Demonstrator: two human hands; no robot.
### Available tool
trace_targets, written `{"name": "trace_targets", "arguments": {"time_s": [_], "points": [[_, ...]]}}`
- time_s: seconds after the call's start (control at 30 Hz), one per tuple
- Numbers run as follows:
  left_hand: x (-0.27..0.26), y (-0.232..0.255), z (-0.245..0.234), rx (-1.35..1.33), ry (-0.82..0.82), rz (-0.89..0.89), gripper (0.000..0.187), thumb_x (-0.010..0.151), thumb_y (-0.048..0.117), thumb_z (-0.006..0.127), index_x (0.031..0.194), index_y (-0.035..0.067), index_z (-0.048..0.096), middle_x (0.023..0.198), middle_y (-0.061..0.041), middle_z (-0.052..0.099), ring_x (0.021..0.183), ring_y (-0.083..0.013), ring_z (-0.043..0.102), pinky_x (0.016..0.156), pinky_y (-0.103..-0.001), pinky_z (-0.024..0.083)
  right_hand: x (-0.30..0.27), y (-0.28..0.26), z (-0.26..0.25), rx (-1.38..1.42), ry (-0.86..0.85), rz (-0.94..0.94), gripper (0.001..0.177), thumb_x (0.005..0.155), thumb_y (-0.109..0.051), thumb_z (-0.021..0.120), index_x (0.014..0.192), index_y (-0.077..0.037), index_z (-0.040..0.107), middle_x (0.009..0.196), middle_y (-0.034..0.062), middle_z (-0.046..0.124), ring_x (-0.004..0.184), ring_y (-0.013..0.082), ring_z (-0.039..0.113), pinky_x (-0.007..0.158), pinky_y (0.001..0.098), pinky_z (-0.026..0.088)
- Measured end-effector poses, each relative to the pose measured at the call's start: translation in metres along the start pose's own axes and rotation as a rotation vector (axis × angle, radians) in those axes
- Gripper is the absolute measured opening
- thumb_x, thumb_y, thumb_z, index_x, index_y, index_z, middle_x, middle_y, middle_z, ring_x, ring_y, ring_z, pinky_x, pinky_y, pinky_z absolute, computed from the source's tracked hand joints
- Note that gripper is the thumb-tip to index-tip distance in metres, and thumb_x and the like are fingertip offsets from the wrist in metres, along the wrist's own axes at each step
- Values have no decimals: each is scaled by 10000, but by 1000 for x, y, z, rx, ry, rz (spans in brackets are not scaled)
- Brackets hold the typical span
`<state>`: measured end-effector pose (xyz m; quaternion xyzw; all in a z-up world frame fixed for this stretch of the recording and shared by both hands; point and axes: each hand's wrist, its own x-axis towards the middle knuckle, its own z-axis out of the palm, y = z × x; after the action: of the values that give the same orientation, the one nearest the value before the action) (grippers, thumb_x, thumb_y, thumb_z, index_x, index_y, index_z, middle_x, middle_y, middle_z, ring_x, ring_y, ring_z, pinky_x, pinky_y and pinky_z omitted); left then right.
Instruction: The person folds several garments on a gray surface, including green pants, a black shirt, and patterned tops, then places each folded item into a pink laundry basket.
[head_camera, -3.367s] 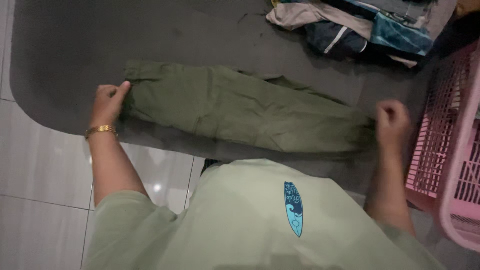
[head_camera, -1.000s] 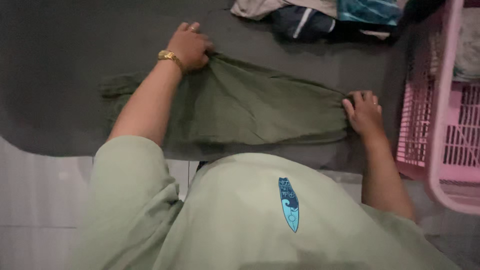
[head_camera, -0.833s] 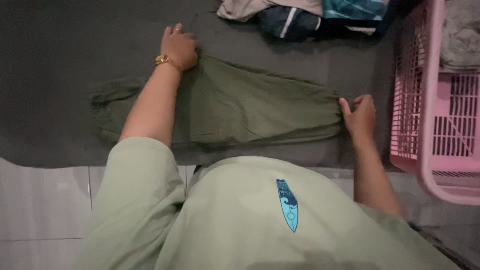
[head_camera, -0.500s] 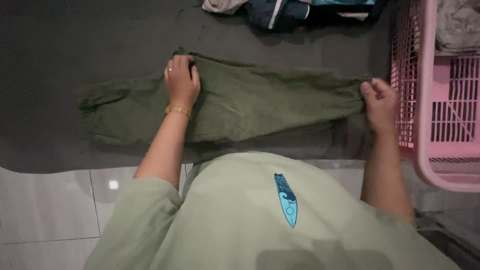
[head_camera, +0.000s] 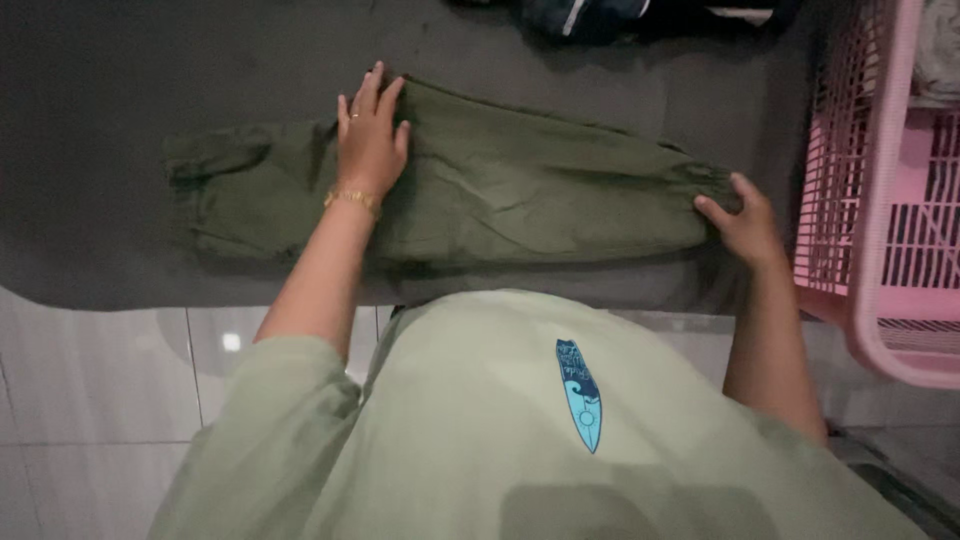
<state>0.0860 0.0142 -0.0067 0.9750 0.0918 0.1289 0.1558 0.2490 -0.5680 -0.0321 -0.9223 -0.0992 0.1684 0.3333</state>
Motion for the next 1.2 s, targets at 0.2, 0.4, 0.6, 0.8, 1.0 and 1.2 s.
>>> {"name": "trace_targets", "arguments": {"time_s": [0.2, 0.4, 0.6, 0.8, 1.0, 1.2], "points": [[-79, 65, -21, -101, -247, -53, 305, 1040, 180, 654, 1342, 141, 629, 1459, -55, 629, 1472, -241, 519, 1338, -541, 288, -37, -142, 46, -188, 415, -472, 239, 991, 45, 682, 1220, 15, 620, 1178, 187, 628, 1072, 346, 646, 934, 463, 528], [-98, 76, 5, 55, -263, 143, 798, 948, 528, 631, 1608, 110, 467, 1722, -42, 394, 1601, -231, 302, 1284, -536, 213, -52, -255, 190, -103, -398, -946, 586, 998, -276, 674, 1540, -93, 543, 1599, 153, 497, 1461, 374, 438, 1162, 614, 306], [-95, 82, 0, 89, -426, -11, 1010, 813, 757, 646, 1618, 228, 344, 1718, -30, 249, 1577, -250, 173, 1254, -604, 140, -15, -185, 160, -635, -48, -644, 723, 1028, -489, 617, 1679, -319, 354, 1763, 6, 314, 1636, 284, 242, 1284, 627, 172], [-60, 33, -37, -543, -394, -382, 337, 1066, 379, 600, 1292, 190, 765, 1415, -48, 760, 1354, -225, 698, 1206, -428, 526, 21, -119, 67, -551, 14, -349, 697, 1087, -316, 558, 1724, -202, 300, 1788, 73, 272, 1659, 302, 213, 1302, 652, 94], [-27, -111, -95, 28, -128, -286, 432, 967, 271, 730, 1364, 112, 668, 1362, -130, 680, 1299, -343, 589, 1058, -557, 437, 100, -94, 36, -713, -258, -12, 802, 918, -334, 732, 1633, -132, 431, 1554, 192, 580, 1485, 361, 502, 1322, 602, 143], [15, -119, -66, -7, -462, -223, 669, 951, 610, 757, 1394, 122, 643, 1362, -157, 676, 1266, -392, 600, 1049, -548, 471, 157, -32, 18, -510, -692, 130, 897, 767, -596, 805, 1498, -105, 631, 1502, 223, 639, 1391, 400, 588, 1185, 509, 449]]}}
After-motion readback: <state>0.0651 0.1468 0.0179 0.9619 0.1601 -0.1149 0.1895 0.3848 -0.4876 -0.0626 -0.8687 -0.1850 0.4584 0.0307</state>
